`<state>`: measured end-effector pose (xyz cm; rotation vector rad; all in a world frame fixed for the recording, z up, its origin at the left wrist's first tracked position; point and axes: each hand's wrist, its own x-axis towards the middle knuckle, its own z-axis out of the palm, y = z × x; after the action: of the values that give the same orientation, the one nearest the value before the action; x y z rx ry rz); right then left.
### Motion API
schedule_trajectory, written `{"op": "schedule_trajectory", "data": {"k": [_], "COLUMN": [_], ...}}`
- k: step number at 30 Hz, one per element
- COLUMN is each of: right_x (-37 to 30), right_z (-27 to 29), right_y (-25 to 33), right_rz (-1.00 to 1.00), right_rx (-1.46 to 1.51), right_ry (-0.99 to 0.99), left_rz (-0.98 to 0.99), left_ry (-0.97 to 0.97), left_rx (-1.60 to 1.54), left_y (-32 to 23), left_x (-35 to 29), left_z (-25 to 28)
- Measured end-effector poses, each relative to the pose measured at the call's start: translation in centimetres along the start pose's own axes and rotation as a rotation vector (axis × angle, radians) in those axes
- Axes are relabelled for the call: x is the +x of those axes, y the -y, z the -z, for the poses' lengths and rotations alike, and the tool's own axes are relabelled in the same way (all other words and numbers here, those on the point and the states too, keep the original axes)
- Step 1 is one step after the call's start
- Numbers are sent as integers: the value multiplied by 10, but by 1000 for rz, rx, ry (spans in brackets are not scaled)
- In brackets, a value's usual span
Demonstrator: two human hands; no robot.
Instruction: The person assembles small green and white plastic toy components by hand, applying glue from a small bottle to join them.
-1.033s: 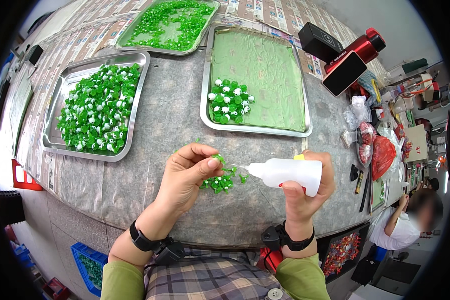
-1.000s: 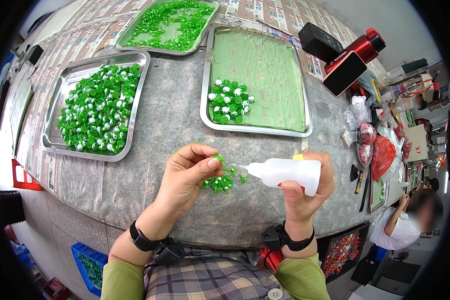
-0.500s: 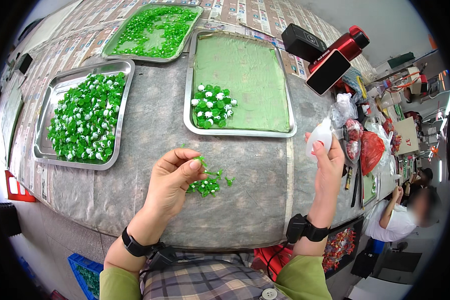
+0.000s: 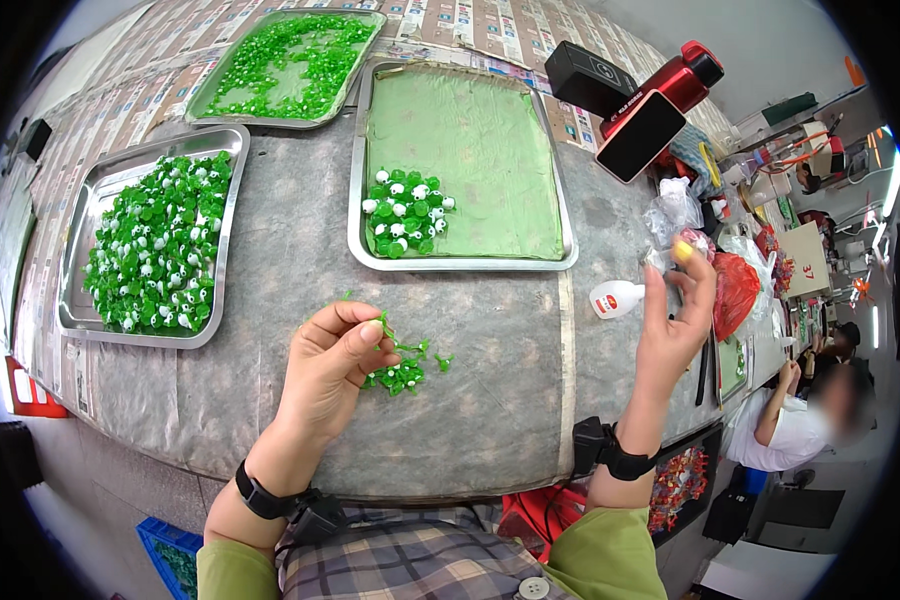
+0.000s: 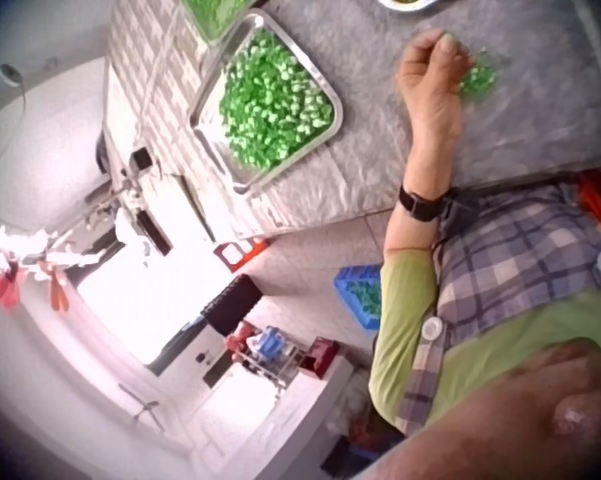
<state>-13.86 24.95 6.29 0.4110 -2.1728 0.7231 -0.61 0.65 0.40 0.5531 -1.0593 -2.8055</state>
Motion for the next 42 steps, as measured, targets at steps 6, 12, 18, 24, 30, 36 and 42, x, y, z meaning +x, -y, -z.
{"op": "schedule_trajectory", "data": {"k": [6, 12, 18, 24, 30, 36, 42], "right_x": [16, 4, 8, -33, -60, -67, -65], "right_z": [-103, -166, -129, -63, -52, -53, -54], "right_y": [42, 30, 52, 78, 84, 84, 81], "right_rz": [-100, 166, -57, -491, -697, -817, -1078], "right_rx": [439, 343, 553, 1252, 1337, 1412, 1519], "right_ry": [872, 954, 928, 1128, 1054, 1076, 1139], "left_rz": [-12, 8, 24, 59, 35, 18, 11], "left_ry": [23, 18, 32, 127, 134, 134, 107], "left_rx": [-32, -35, -40, -5, 63, 82, 59], "left_y": [-2, -2, -4, -2, 1, 3, 2], "left_x": [1, 1, 0, -2, -2, -2, -3], "left_z": [4, 1, 6, 2, -2, -1, -2]}}
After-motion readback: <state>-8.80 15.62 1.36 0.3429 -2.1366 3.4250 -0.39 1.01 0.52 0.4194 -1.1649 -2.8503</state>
